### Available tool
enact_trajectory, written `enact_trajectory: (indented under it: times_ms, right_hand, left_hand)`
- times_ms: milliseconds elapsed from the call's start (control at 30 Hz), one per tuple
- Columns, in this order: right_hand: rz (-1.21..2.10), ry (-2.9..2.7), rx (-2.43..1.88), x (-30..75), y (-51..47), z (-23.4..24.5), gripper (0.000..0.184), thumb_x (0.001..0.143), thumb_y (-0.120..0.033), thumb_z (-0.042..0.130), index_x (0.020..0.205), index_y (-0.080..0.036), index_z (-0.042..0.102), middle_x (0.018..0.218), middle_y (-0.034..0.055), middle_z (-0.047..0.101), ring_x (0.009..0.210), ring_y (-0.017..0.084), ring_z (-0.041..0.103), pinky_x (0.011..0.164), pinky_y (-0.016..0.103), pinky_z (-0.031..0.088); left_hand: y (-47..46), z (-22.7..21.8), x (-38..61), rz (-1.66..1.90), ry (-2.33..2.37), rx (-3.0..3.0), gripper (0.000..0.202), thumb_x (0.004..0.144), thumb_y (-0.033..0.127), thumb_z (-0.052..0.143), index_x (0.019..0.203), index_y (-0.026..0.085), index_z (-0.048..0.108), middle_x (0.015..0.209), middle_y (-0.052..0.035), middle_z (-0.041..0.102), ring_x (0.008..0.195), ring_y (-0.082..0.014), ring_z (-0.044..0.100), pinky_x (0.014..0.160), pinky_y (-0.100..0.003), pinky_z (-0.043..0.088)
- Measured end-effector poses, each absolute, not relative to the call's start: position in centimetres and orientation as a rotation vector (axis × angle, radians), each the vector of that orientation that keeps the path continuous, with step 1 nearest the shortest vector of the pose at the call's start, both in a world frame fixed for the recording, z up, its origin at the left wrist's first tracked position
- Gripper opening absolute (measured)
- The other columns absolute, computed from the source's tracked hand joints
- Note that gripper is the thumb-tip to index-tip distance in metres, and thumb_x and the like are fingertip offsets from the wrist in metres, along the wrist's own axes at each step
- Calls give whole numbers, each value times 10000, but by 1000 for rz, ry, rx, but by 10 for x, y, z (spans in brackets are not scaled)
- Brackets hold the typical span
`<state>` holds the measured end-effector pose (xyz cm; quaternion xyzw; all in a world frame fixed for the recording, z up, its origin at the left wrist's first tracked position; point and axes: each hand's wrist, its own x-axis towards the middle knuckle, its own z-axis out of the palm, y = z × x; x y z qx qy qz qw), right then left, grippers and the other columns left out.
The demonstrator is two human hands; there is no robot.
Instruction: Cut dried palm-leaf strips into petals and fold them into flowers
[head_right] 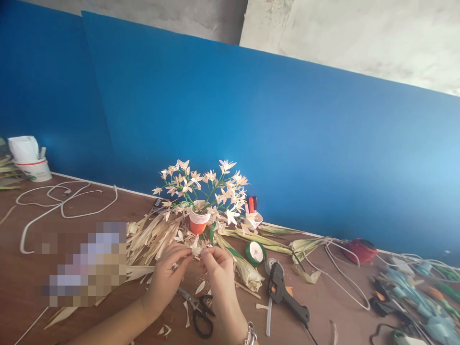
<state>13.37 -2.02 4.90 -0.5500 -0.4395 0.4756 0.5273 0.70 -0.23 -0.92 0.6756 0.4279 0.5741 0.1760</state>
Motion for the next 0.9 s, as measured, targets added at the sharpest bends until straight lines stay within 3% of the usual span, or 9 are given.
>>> enact_trajectory:
  times_ms: [100, 167, 267, 400, 500, 900]
  right_hand:
    - [1140, -1085, -1310, 135, -20, 48, 212, 709, -308, 579, 556, -172, 524, 513, -32, 463, 476, 93, 362, 458, 223, 286]
    - [1078, -1119, -1290, 136, -21, 47, 142, 727, -305, 579, 684, -172, 559, 588, -21, 511, 535, 113, 431, 513, 231, 348]
    - [791, -1282, -1318, 138, -21, 44, 141, 749, -276, 579, 861, -193, 560, 688, -16, 535, 617, 138, 482, 584, 253, 392]
    - [352, -1618, -1330, 139, -22, 42, 45, 754, -202, 565, 799, -206, 570, 741, 7, 554, 703, 169, 511, 648, 280, 404]
    - [187, -1765, -1297, 138, -23, 41, 77, 773, -155, 531, 756, -211, 581, 770, 27, 576, 735, 181, 525, 660, 293, 402]
    - [-108, -1876, -1388, 135, -26, 37, 123, 760, -109, 519, 702, -208, 563, 702, 15, 565, 679, 179, 501, 639, 300, 346]
  left_hand:
    - [-2, -10, 8, 1600, 1192, 1865, 130, 827, 187, 545, 829, 205, 673, 824, -56, 671, 838, -203, 601, 769, -344, 486]
    - [-1, -10, 9, 1595, 1200, 1835, 115, 826, 196, 553, 826, 200, 667, 829, -57, 664, 840, -201, 598, 770, -339, 485]
    - [0, -9, 9, 1602, 1221, 1820, 109, 828, 208, 556, 821, 199, 664, 822, -56, 656, 833, -199, 593, 765, -335, 484]
    - [-1, -9, 7, 1614, 1227, 1879, 129, 828, 188, 540, 821, 200, 669, 808, -57, 658, 825, -202, 592, 751, -343, 489]
    - [-2, -10, 7, 1609, 1229, 1954, 147, 830, 169, 529, 833, 203, 673, 798, -57, 667, 822, -206, 592, 747, -353, 488]
    - [-5, -7, 7, 1559, 1226, 2064, 170, 844, 200, 516, 830, 211, 685, 770, -57, 684, 768, -206, 588, 709, -352, 469]
